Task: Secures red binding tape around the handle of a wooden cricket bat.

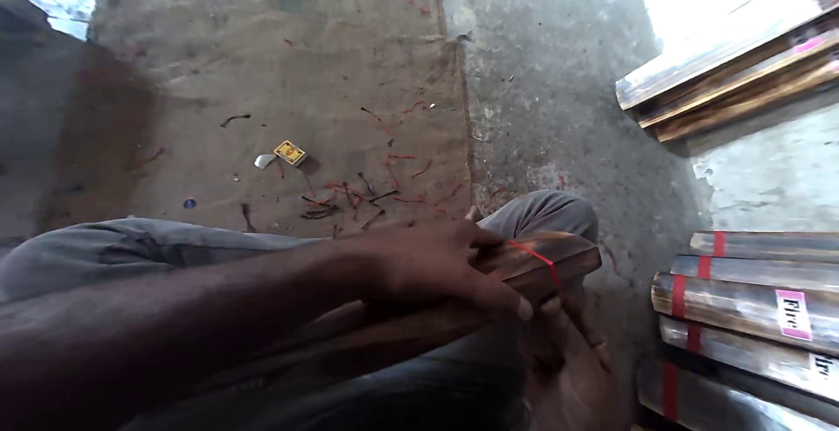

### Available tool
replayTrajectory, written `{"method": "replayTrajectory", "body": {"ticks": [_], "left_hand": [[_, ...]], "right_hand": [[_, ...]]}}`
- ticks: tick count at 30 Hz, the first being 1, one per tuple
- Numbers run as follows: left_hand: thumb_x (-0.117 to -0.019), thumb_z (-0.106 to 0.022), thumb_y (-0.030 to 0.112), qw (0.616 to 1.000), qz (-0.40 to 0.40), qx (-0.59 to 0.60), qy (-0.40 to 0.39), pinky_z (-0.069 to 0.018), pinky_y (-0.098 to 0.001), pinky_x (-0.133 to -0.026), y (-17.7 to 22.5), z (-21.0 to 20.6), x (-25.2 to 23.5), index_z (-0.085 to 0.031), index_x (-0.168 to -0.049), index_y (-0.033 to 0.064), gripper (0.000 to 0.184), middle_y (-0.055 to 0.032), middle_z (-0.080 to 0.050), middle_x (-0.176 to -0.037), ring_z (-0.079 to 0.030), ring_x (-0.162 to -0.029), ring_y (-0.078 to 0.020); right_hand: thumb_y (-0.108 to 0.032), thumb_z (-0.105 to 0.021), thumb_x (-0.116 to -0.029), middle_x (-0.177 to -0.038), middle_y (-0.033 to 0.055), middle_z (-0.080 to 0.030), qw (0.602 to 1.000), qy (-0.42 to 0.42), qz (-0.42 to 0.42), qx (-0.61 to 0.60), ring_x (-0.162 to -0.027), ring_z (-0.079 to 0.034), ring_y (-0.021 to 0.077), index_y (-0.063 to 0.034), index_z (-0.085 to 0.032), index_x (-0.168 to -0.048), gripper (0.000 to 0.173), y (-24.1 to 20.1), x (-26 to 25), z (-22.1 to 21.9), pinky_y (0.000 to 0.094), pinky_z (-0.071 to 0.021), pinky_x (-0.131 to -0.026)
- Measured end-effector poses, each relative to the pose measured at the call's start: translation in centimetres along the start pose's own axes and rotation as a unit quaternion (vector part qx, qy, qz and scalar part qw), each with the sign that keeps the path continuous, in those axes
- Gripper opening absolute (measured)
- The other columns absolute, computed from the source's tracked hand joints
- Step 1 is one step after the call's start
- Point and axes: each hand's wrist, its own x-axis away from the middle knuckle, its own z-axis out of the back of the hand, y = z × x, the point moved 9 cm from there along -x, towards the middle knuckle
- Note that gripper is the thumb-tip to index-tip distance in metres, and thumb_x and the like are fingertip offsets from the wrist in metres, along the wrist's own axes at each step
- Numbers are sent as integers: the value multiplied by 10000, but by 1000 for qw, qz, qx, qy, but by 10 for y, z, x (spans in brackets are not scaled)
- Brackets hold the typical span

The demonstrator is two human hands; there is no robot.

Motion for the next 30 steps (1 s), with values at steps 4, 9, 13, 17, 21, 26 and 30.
{"method": "replayTrajectory", "body": {"ticks": [4, 9, 13, 17, 21, 26, 30], "left_hand": [[-886, -737, 418, 968, -10, 226, -108, -596, -313, -708, -4, -33, 10, -564, -1407, 149, 611, -88, -695, -997, -686, -807, -139], [-976, -588, 528, 901, -116, 324, -264, -613, -393, -758, -40, -46, -22, -671, -1221, 93, 506, -122, -714, -1031, -710, -888, -180], [-1068, -408, 551, 992, -106, 16, -59, -581, -427, -608, -43, 3, -28, -710, -1106, 167, 490, -46, -707, -852, -684, -723, -155], [-925, -613, 566, 804, -106, -461, 361, -458, -613, -992, 23, -11, 39, -594, -1401, 256, 568, -5, -621, -1350, -579, -1238, -273], [-953, -641, 271, 706, -105, -566, 412, -423, -553, -1013, -10, -65, 33, -395, -1577, 150, 682, -41, -382, -1635, -418, -1453, -266], [-1059, -463, 197, 682, -101, -593, 416, -525, -413, -913, -13, -66, 28, -382, -1582, 158, 532, -37, -397, -1626, -462, -1427, -244], [-970, -605, 332, 708, -99, -583, 387, -520, -413, -928, -13, -66, 25, -341, -1608, 179, 707, -11, -363, -1650, -422, -1455, -241]], "right_hand": [[-171, -623, -1017, -707, -4, -569, 999, -33, -8, -35, -533, -466, 22, -61, -721, -1077, 159, -3, 2, -10, 198, -423, -486], [-167, -589, -1023, -626, -35, -462, 997, -4, -71, -12, -493, -415, 34, -55, -704, -1092, 175, 9, -5, -3, 218, -407, -470], [-187, -551, -1021, -593, -38, -407, 988, 41, -144, -23, -465, -380, 44, -90, -707, -1134, 216, 33, -23, 10, 223, -371, -444], [-280, -497, -1073, -642, -11, -466, 986, 6, -155, -57, -486, -404, 51, -115, -687, -1184, 274, 37, -38, 2, 218, -386, -455], [-243, -551, -1029, -612, -36, -422, 984, 63, -164, 6, -478, -401, 50, -120, -712, -1152, 237, 35, -30, 10, 223, -389, -447], [-164, -511, -1039, -613, -46, -445, 980, 104, -152, 76, -458, -382, 34, -69, -697, -1176, 249, 37, 17, 31, 202, -357, -421], [-159, -522, -1037, -633, -30, -502, 985, 109, -134, 14, -453, -413, 32, -74, -696, -1173, 237, 52, 37, 43, 216, -392, -409]]}}
